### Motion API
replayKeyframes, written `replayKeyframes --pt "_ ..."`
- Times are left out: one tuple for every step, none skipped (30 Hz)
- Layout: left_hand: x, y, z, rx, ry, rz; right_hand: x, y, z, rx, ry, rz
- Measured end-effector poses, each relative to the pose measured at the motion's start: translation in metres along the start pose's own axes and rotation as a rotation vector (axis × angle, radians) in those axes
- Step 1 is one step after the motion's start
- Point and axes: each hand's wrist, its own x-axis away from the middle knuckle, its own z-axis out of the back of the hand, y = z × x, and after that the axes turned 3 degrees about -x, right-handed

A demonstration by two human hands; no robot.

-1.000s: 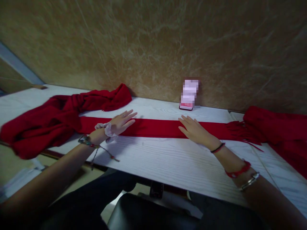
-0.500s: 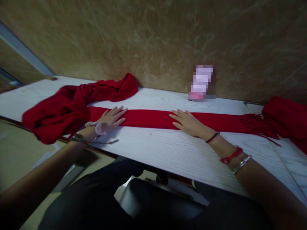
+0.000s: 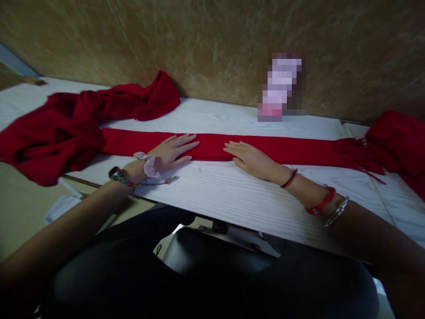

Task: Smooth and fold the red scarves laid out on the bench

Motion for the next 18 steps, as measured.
replayKeyframes --pt "0.000 0.000 0.000 0.000 -0.006 0.003 0.000 0.000 -0.001 -0.001 0.005 0.001" --pt "0.000 0.000 0.001 -0.001 -0.014 0.005 0.001 0.001 -0.002 0.008 0.007 0.002" --pt "-0.001 0.001 0.003 -0.003 -0.023 0.004 0.001 0.001 -0.004 0.026 0.010 0.000" --pt "-0.001 0.001 0.004 -0.006 -0.029 -0.001 0.001 0.000 -0.005 0.050 0.016 -0.002" --pt "-0.001 0.002 0.006 -0.009 -0.029 -0.008 0.001 0.000 -0.005 0.079 0.026 -0.004" --pt "-0.001 0.002 0.008 -0.013 -0.020 -0.012 0.002 0.000 -0.006 0.108 0.040 -0.005" --pt "0.000 0.003 0.010 -0.016 -0.002 -0.013 0.002 0.000 -0.006 0.136 0.061 -0.005" --pt "0.001 0.003 0.011 -0.019 0.019 -0.012 0.003 0.000 -0.006 0.163 0.081 -0.002" --pt "0.002 0.003 0.012 -0.021 0.034 -0.009 0.003 0.000 -0.005 0.186 0.092 0.006" --pt "0.003 0.003 0.012 -0.022 0.032 -0.010 0.004 0.000 -0.004 0.206 0.085 0.022" --pt "0.003 0.003 0.012 -0.022 0.012 -0.015 0.005 0.000 -0.003 0.221 0.066 0.040" --pt "0.004 0.002 0.011 -0.023 -0.017 -0.022 0.005 -0.001 -0.002 0.232 0.035 0.061" --pt "0.004 0.002 0.010 -0.025 -0.047 -0.030 0.006 -0.001 -0.002 0.239 0.002 0.082" --pt "0.004 0.002 0.009 -0.027 -0.072 -0.038 0.006 -0.001 -0.001 0.244 -0.023 0.098" --pt "0.004 0.001 0.008 -0.031 -0.087 -0.044 0.007 -0.002 0.000 0.246 -0.037 0.107" --pt "0.005 0.001 0.008 -0.036 -0.091 -0.049 0.007 -0.002 0.000 0.247 -0.045 0.110" --pt "0.005 0.001 0.008 -0.040 -0.090 -0.053 0.007 -0.003 0.001 0.244 -0.049 0.109" --pt "0.006 0.001 0.008 -0.042 -0.090 -0.057 0.007 -0.003 0.002 0.239 -0.052 0.107"
